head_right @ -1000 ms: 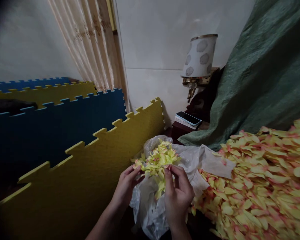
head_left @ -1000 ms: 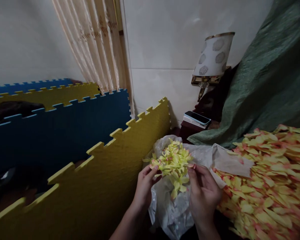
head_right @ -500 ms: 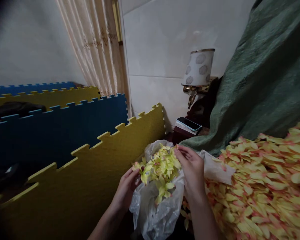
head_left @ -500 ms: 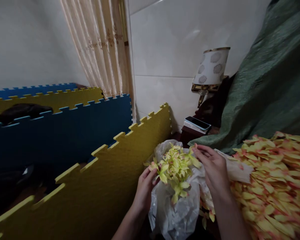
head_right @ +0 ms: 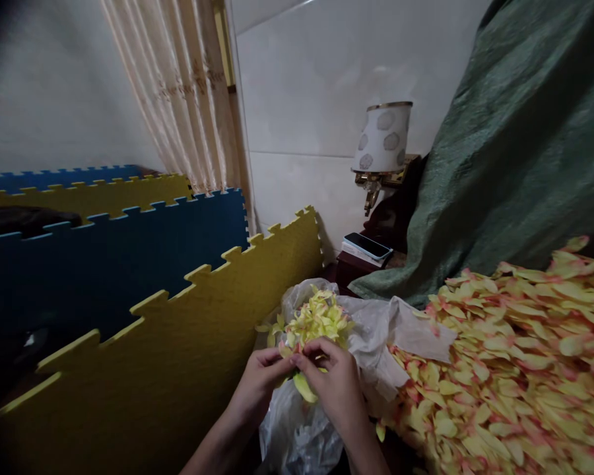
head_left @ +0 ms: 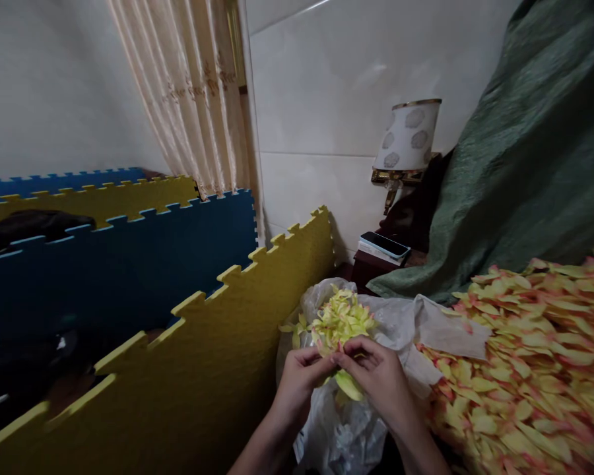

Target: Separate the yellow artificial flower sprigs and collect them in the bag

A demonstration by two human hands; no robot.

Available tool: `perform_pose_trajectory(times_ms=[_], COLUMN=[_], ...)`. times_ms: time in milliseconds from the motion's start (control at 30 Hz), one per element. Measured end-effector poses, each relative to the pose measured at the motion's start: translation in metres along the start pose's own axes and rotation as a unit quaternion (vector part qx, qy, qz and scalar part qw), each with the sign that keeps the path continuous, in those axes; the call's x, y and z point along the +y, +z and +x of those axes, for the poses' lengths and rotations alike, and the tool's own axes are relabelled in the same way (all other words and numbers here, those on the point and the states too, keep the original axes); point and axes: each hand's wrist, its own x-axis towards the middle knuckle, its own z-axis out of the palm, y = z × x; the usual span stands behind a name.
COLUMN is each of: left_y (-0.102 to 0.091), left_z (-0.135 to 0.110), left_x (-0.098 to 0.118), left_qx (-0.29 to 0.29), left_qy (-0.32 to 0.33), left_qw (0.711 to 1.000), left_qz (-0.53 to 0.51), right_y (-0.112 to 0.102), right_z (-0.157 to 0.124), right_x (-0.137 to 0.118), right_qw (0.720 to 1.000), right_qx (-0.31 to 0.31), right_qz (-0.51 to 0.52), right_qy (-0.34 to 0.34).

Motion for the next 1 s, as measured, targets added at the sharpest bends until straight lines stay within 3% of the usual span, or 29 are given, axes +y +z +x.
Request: perform_pose_trajectory(times_ms=[133, 233, 333, 500, 667, 800, 933, 1000], left_y=[-0.001, -0.003, -0.006, -0.009, -0.017, -0.024, -0.032, -0.035], left_z=[-0.003, -0.005, -0.007, -0.006, 0.003, 0.009, 0.008, 0.004], left_x=[-0.003, -0.004, -0.006, -0.013, -0.013, -0.009, 0.0, 0.006], left_qx=[0.005, -0.004, -0.003, 0.027, 0.103, 0.138, 0.214, 0.209], left_qy=[-0.012, -0.029, -0.026, -0.014, -0.05, -0.044, -0.01, 0.001], left_qw=[1.0, 1.0, 1.0, 0.999, 0.993, 0.989, 0.974, 0.974], left_qz=[0.008, 0.01, 0.018, 0.029, -0.023, -0.037, -0.08, -0.087], right_y=[0.002, 0.002, 0.0, -0.002, -0.003, 0.0, -0.004, -0.015], right_z=[-0.005, -0.009, -0.013, -0.017, -0.03, -0.036, -0.018, 0.008], right_x=[0.015, 0.028, 0.036, 0.032, 0.02, 0.01, -0.005, -0.011], right_qw=[0.994, 0.996, 0.996, 0.964, 0.931, 0.937, 0.884, 0.867], right_qx=[0.019, 0.041, 0.072, 0.053, 0.272, 0.253, 0.386, 0.429], right_qz=[0.1, 0.081, -0.021, -0.175, -0.122, -0.061, -0.012, -0.018], right_qy=[0.042, 0.021, -0.053, -0.194, -0.209, -0.233, -0.263, -0.253])
